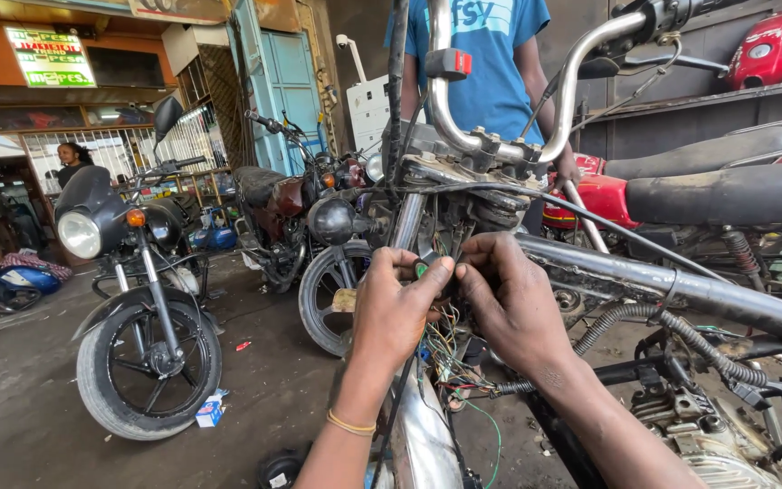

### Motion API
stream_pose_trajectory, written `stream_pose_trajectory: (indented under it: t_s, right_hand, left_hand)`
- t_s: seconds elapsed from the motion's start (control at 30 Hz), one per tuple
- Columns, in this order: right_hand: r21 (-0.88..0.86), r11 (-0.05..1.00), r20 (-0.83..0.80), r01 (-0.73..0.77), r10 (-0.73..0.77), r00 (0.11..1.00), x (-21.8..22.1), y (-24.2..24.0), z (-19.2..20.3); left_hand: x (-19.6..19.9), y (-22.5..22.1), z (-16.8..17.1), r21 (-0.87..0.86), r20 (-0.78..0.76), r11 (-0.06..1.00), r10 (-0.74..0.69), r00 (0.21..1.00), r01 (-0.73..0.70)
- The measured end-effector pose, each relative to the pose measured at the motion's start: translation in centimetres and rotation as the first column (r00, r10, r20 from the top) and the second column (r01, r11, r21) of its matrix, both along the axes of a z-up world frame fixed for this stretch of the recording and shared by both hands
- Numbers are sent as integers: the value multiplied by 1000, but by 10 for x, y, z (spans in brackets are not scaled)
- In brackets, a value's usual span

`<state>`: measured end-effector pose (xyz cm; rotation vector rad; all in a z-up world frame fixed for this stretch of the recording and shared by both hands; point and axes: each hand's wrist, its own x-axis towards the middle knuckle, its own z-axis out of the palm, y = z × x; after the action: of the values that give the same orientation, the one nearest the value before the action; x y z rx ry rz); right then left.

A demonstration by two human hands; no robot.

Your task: Repairing motorcycle electrical harness by twisting wires together and insulating them with electrical tape

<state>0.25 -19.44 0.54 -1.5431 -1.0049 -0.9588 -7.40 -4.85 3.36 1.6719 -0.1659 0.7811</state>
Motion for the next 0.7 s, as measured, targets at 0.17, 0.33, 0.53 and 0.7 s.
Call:
stream_pose_trajectory:
  t_s: [0.17, 0.33, 0.53, 0.7]
  right_hand:
    - [-52, 986, -168, -159, 148, 975, -5, 3, 2]
    - [-67, 982, -246, -174, 152, 957, -7, 1, 7]
    - [-259, 966, -158, -19, -23, 987, -7, -6, 9]
    - [-236, 971, -60, 44, -60, 996, 5, -6, 3]
  left_hand:
    - [-1, -4, -1, -51, -34, 999, -13, 999, 11]
    - [5, 4, -3, 27, -70, 998, 62, 996, -60]
    - [26, 17, -12, 215, -107, 961, 198, 974, -172]
    - [26, 14, -13, 147, -62, 975, 175, 983, -164]
